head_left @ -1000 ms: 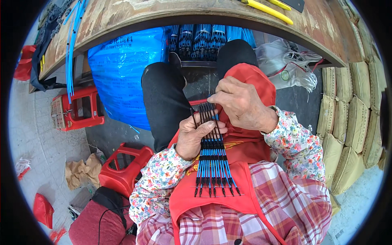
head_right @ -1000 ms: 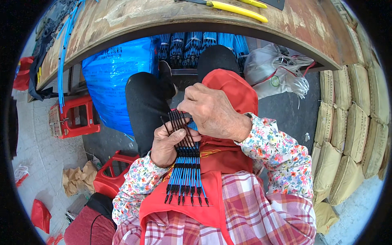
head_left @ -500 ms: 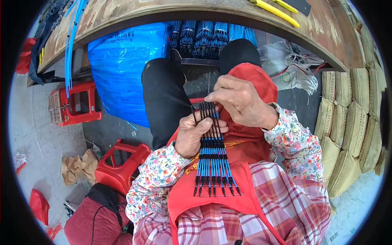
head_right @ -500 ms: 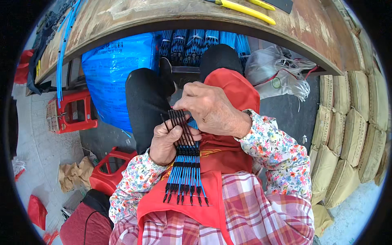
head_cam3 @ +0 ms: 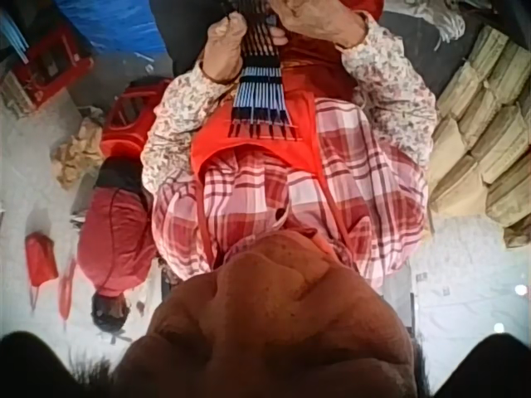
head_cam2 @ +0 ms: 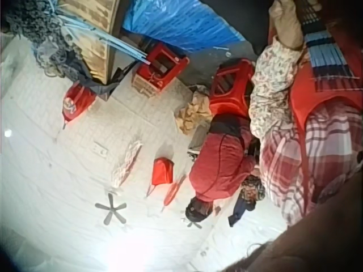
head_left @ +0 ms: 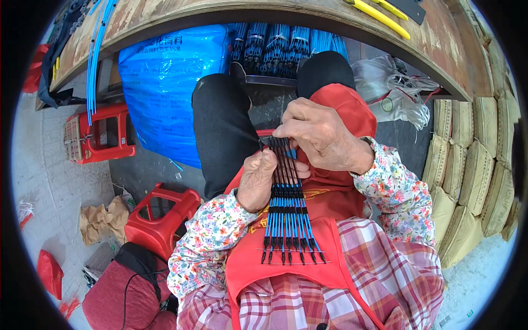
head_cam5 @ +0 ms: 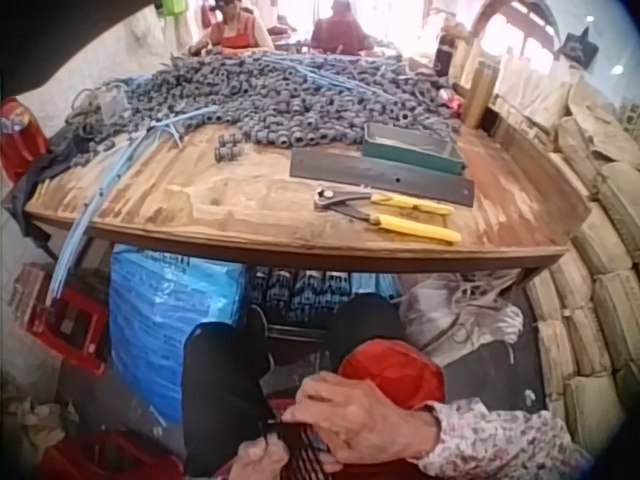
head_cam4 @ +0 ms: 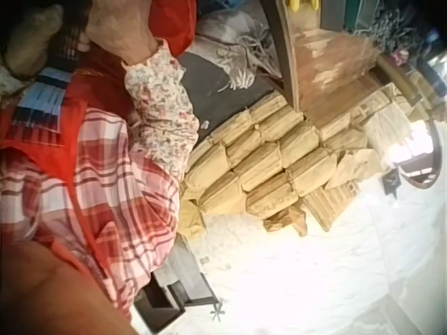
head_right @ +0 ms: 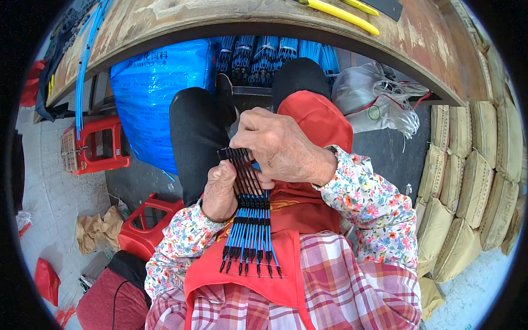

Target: The person secures a bundle of plastic tubes with a tie, gathers another set of tubes, threads a wire through their end fittings and a central connector, and cuts the excess wire using pliers.

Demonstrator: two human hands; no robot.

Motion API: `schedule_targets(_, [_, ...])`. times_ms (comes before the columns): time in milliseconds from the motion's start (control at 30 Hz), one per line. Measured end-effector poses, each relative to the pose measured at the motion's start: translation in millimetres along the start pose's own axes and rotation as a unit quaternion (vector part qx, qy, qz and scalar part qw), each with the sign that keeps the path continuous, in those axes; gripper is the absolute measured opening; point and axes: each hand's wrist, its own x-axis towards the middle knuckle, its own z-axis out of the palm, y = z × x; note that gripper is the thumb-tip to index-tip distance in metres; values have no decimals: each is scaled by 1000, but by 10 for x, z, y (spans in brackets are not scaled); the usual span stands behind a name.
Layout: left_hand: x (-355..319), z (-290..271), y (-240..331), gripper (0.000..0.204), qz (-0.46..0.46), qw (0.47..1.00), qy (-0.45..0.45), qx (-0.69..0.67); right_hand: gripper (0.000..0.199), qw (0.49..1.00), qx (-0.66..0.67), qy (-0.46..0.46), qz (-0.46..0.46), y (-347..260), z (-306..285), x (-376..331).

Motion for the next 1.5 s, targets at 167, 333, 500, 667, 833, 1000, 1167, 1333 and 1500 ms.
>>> schedule_targets(167, [1,-33,-9,58,10,1000,-6,22,30,999,-16,-19,-20,34,3,26])
schedule_targets(333, [-10,-49,-16,58,2,1000,5,8,29,999,-22,-33,-24,2,-11,62])
schedule_targets(500, [-17,-69,-20,56,6,1000,0,23,28,998,-29,-47,-28,-10,-3,80])
schedule_targets(667, [-3,-57,-21,45,13,999,-34,-8,24,999,17,-27,-14,-15,35,68])
schedule_targets(833, [60,-50,21,24,-51,995,-61,67,24,984,146,19,103,-98,82,102])
schedule_targets(1000, [162,-45,75,16,-113,990,-65,53,19,991,24,-11,129,-22,110,86])
schedule_targets(1167, [189,12,102,17,-174,984,41,-8,19,971,-225,-40,74,53,389,-18])
schedule_targets(1333, [48,-69,20,27,-87,989,89,79,12,979,-152,-37,132,-9,610,-40])
schedule_targets(1500, [-451,-111,218,65,131,897,78,414,11,958,-200,-113,172,335,788,-394])
